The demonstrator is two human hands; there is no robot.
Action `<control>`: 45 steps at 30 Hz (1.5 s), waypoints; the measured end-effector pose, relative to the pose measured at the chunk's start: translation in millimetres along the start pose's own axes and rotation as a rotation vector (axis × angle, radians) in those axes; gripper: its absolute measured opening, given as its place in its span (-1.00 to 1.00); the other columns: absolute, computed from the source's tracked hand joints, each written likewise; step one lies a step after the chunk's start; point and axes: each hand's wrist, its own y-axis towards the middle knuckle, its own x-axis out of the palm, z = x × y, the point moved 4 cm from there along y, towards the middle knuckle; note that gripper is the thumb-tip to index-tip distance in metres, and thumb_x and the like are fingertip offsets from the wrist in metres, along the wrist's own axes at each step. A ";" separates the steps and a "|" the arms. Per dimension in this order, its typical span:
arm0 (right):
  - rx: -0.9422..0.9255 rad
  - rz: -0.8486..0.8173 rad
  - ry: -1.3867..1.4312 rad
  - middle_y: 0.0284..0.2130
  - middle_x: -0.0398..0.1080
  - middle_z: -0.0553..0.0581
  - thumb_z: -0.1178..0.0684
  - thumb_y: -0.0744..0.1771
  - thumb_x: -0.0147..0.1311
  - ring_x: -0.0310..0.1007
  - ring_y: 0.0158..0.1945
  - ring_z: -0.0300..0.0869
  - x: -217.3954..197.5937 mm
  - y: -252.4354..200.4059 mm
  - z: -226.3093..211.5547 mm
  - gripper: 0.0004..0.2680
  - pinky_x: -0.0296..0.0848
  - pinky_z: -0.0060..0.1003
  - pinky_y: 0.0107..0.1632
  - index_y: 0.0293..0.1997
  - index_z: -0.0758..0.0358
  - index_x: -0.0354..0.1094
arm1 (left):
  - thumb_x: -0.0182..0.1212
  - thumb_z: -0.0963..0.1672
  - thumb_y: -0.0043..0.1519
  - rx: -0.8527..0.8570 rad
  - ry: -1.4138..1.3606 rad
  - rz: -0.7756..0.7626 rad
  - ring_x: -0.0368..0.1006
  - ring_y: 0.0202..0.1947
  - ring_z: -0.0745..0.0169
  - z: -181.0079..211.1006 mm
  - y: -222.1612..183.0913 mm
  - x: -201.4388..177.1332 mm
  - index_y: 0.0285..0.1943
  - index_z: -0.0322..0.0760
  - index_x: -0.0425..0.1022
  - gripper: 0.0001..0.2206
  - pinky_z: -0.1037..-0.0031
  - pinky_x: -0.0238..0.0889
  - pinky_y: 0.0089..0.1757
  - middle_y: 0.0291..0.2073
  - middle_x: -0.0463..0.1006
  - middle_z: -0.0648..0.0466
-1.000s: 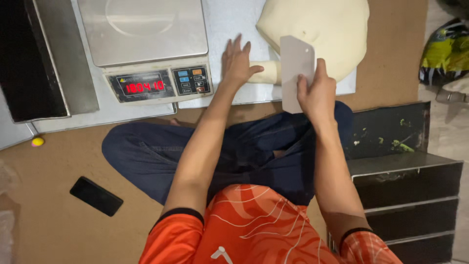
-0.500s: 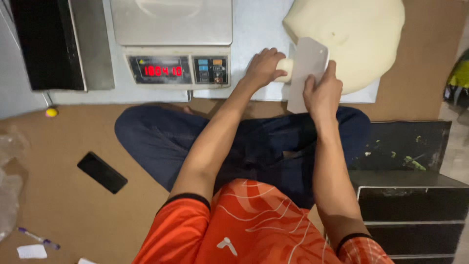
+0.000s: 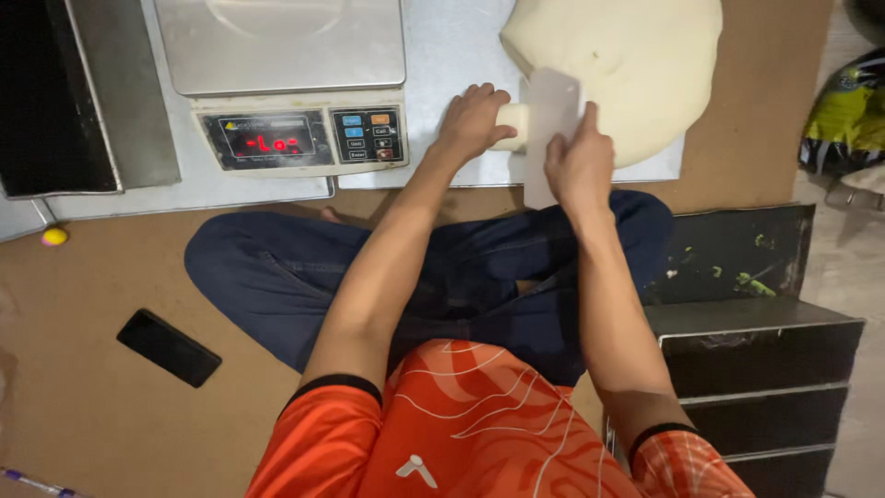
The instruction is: The person portions large pieces of dough using a scraper, weighs them on a digital scale, and places the measured portions into a rectangular metal loaf pan.
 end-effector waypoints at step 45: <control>-0.315 -0.409 -0.420 -0.25 0.46 0.70 0.01 0.29 0.04 0.44 -0.19 0.61 -1.3 58.0 50.9 -0.44 0.42 0.40 -0.15 0.49 0.38 0.06 | 0.55 0.17 -0.14 -0.129 -0.169 0.527 0.33 -0.15 -0.08 30.9 -25.2 65.4 -0.13 -0.03 0.69 -0.50 0.15 0.12 -0.02 -0.29 0.42 0.02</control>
